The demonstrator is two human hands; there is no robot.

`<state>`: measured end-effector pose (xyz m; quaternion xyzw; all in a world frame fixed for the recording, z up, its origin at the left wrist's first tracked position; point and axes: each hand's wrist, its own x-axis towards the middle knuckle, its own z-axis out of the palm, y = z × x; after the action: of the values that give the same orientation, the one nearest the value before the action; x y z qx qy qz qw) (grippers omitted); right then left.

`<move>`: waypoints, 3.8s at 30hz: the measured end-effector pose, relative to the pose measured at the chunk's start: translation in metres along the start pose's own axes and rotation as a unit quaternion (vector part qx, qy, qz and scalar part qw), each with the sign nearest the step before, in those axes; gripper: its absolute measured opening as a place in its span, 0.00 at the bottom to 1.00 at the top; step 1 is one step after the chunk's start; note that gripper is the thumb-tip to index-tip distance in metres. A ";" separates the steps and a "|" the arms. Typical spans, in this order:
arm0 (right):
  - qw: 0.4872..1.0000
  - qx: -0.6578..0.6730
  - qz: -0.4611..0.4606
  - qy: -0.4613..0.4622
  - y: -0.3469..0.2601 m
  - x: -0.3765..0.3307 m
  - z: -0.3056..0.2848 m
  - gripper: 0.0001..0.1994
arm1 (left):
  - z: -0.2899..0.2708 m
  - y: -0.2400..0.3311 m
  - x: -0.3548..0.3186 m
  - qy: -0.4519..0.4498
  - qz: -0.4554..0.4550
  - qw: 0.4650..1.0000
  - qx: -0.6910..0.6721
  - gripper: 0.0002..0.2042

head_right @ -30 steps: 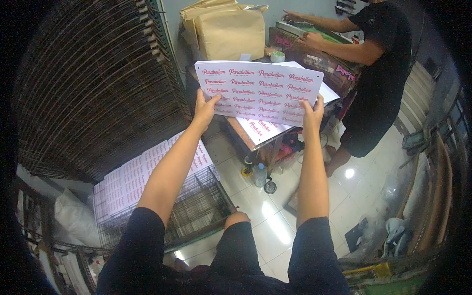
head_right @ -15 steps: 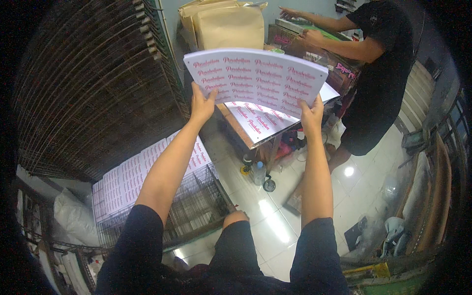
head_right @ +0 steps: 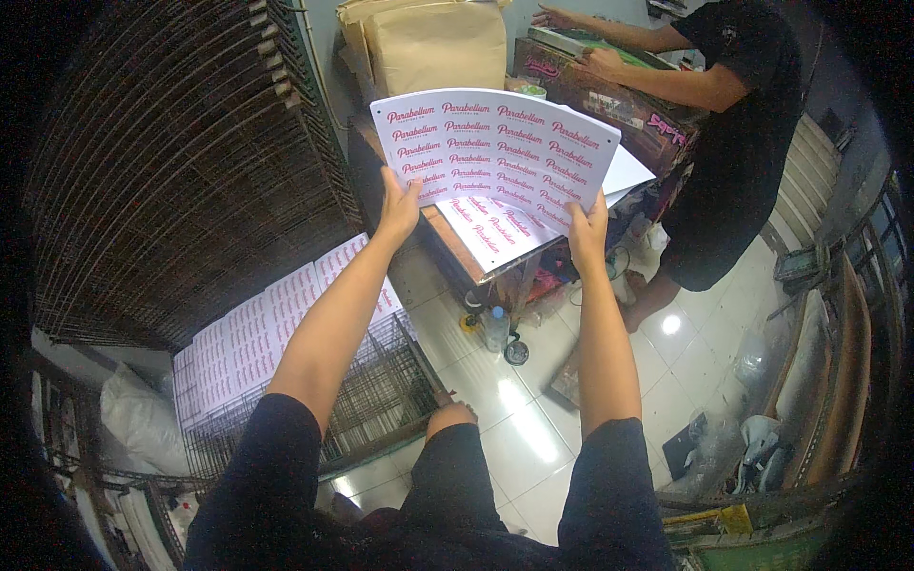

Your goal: The person sits on a chair and repeatedly picks up sheets of paper from a wire rack, fans them out, and places them on a nearby table. Another person works at a separate table in the background.

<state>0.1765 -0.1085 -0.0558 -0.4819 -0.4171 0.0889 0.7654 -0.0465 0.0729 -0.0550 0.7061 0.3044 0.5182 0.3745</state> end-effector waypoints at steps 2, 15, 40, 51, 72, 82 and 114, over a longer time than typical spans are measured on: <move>0.999 -0.039 0.035 -0.013 0.002 -0.002 -0.007 0.21 | 0.002 -0.006 0.003 0.006 0.012 1.000 -0.016 0.16; 0.976 0.175 0.133 -0.005 -0.070 -0.057 0.005 0.30 | -0.032 0.118 0.107 -0.109 0.177 0.964 0.164 0.33; 0.921 0.186 0.340 0.036 -0.011 -0.031 0.086 0.27 | -0.305 -0.002 -0.493 0.052 -0.411 0.905 0.093 0.38; 0.894 0.045 0.397 0.202 -0.020 -0.032 0.061 0.49 | -0.309 -0.020 -0.525 0.048 -0.422 0.904 0.040 0.41; 0.744 -0.337 0.459 0.349 -0.039 -0.046 0.188 0.52 | -0.329 0.003 -0.550 0.143 -0.389 0.909 -0.039 0.39; 0.727 -0.090 0.523 0.436 -0.026 -0.008 0.148 0.46 | -0.352 0.005 -0.559 0.179 -0.397 0.899 -0.036 0.42; 1.000 0.002 0.003 -0.013 -0.010 0.016 0.038 0.14 | -0.174 0.058 -0.154 -0.179 -0.030 0.975 0.128 0.39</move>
<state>0.1565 -0.0805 -0.0318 -0.4808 -0.4256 0.0986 0.7603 -0.2538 -0.0473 -0.0519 0.8202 0.3174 0.3284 0.3446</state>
